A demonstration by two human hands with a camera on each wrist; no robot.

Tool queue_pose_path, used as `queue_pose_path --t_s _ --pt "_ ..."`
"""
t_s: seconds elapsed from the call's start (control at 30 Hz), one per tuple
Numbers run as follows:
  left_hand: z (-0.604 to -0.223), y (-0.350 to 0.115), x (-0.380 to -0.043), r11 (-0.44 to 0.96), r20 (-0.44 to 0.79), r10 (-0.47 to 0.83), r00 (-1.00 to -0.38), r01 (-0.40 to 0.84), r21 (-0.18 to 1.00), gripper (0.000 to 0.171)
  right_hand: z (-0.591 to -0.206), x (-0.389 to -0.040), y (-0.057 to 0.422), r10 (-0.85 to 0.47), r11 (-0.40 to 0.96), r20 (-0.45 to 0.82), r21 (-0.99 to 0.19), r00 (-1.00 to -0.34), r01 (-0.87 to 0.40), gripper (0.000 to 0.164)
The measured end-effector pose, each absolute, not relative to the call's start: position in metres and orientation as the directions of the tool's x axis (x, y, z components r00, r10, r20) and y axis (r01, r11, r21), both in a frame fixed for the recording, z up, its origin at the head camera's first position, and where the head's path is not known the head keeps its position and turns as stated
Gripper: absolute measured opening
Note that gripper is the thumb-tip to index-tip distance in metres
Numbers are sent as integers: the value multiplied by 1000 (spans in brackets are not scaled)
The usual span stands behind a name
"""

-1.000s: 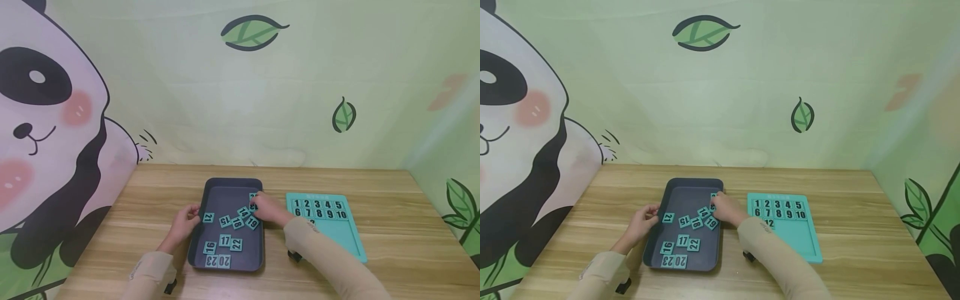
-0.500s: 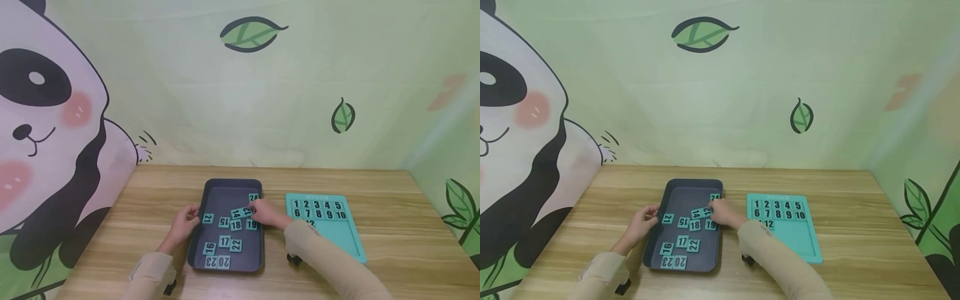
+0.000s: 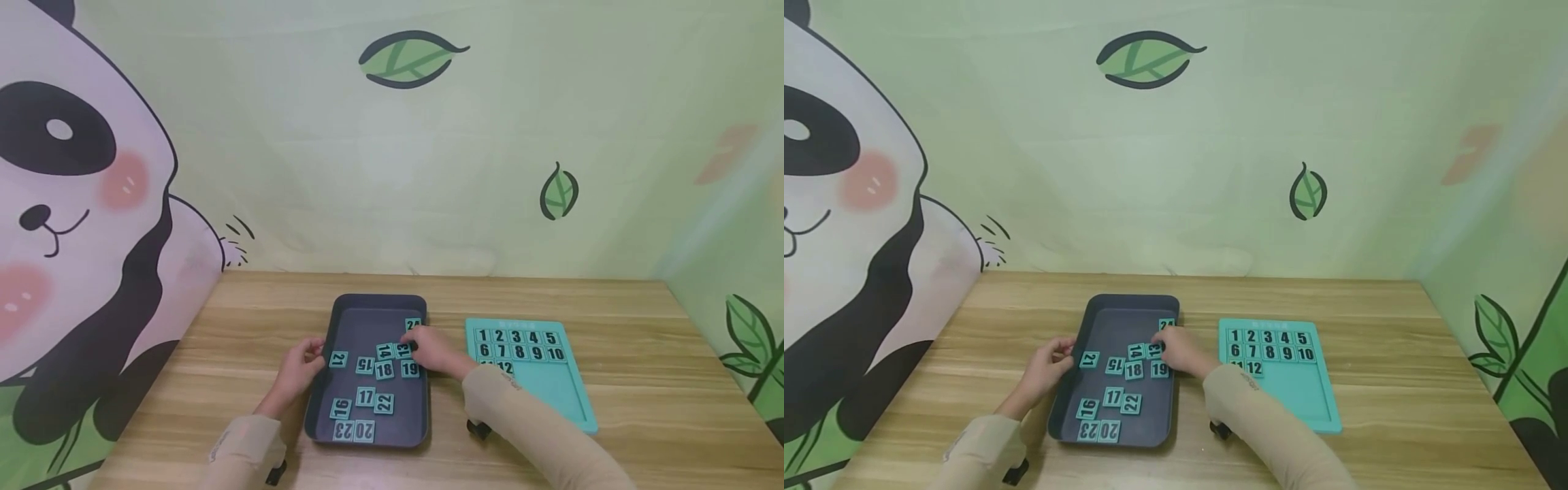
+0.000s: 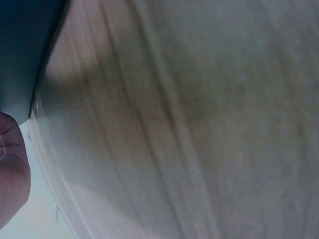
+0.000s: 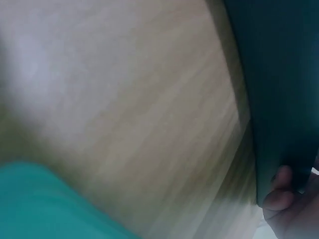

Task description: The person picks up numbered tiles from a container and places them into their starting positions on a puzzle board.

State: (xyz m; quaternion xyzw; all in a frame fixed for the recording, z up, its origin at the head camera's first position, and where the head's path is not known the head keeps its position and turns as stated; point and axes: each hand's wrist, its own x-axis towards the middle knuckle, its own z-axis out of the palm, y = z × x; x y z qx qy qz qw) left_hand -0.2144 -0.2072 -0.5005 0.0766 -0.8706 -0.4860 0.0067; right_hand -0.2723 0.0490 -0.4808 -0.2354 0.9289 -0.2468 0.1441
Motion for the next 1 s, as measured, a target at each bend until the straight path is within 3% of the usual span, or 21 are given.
queue_pose_path --t_s 0.33,0.63,1.0 --pt "-499 -207 -213 520 -73 -146 -987 -139 843 36 -486 -270 48 -520 746 -122 -546 -846 -380 27" --pt "-499 -207 -213 516 -81 -139 -987 -142 845 36 -487 -267 48 -566 735 -103 -511 -818 -445 43" --pt "-499 -207 -214 519 -82 -139 -987 -143 843 36 -487 -266 49 -544 766 -140 -485 -827 -421 37"
